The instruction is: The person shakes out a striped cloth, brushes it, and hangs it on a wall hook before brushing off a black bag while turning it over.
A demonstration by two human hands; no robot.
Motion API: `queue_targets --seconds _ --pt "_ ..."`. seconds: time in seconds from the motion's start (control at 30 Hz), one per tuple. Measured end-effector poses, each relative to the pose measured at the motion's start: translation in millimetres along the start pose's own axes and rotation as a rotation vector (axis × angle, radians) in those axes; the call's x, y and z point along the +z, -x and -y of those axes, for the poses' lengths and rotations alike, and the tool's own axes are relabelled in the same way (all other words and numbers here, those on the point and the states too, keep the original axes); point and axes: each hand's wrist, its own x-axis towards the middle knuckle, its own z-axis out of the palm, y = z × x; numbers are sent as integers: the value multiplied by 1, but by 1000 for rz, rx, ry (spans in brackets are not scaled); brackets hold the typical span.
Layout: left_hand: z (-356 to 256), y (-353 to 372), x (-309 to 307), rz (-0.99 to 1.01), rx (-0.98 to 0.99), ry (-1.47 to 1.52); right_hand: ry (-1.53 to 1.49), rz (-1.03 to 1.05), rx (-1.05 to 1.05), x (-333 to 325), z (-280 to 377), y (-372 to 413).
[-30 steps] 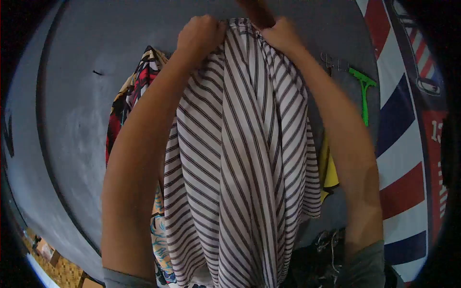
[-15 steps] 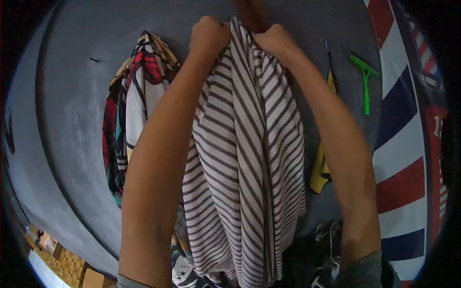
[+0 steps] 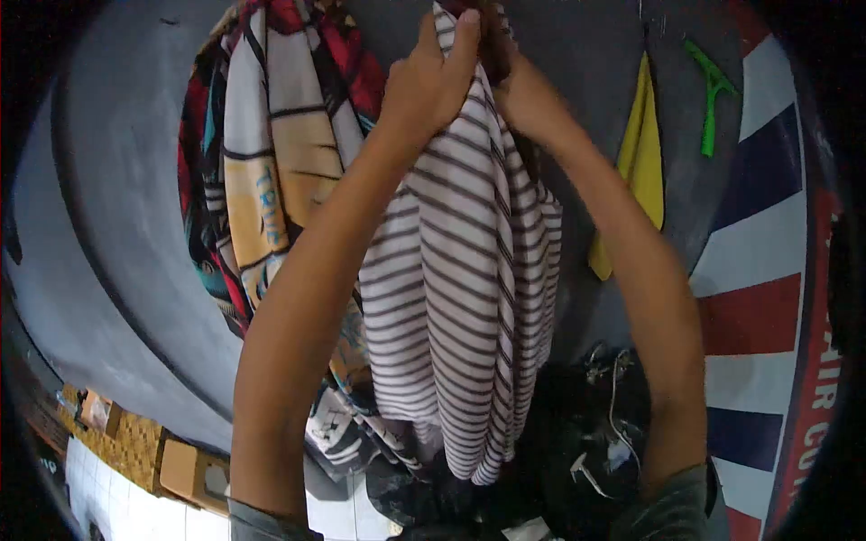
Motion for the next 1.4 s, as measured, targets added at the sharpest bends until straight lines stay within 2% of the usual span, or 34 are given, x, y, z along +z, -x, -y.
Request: queue_targets --seconds 0.03,0.13,0.23,0.3,0.33,0.37,0.43,0.5,0.53,0.57,0.63,0.67,0.73,0.83,0.87,0.93,0.97,1.0,1.1,1.2,1.27,1.3,1.37,1.4 --pt "0 14 2 -30 109 -18 59 -81 -134 3 -4 12" --pt "0 59 5 105 -156 133 105 51 178 11 -14 54" --pt "-6 114 22 202 -302 180 118 53 77 21 -20 89" --pt "12 141 35 235 -141 29 162 3 -10 28 -13 115" --pt "14 154 39 208 -138 20 183 -22 -52 30 -8 128" --pt "15 167 42 181 -135 12 218 54 77 31 4 142" --pt "3 196 54 25 -292 112 289 210 331 29 29 175" --pt "18 238 74 -53 -155 -52 300 131 206 37 31 216" --pt "21 260 81 -37 -189 -41 307 87 139 42 29 237" --pt "23 282 88 -22 -223 -32 370 132 178 48 25 261" --pt "28 325 97 133 -403 -116 500 224 249 56 17 303" --pt "29 342 101 207 -493 -158 468 279 328 55 22 313" --pt "32 372 107 280 -525 -262 397 382 492 56 37 336" --pt "48 444 127 399 -522 -290 397 201 541 73 46 401" --pt "53 460 129 434 -505 -282 393 197 574 80 52 422" --pt "37 476 118 543 -730 -69 388 188 634 85 69 467" --pt "27 485 112 599 -842 42 318 327 850 83 80 487" --pt "27 502 111 602 -809 18 242 468 1062 80 89 507" --pt "52 583 122 570 -750 -7 280 584 1051 71 100 595" --pt "38 591 102 604 -798 91 258 781 1244 62 116 647" --pt "29 603 105 595 -803 -16 273 702 1092 64 127 677" --pt "31 614 105 669 -823 -23 277 664 1011 64 132 691" --pt "27 630 99 778 -855 -43 -13 488 1131 50 153 688" --pt "23 635 95 815 -862 -58 -102 466 1176 42 162 684"
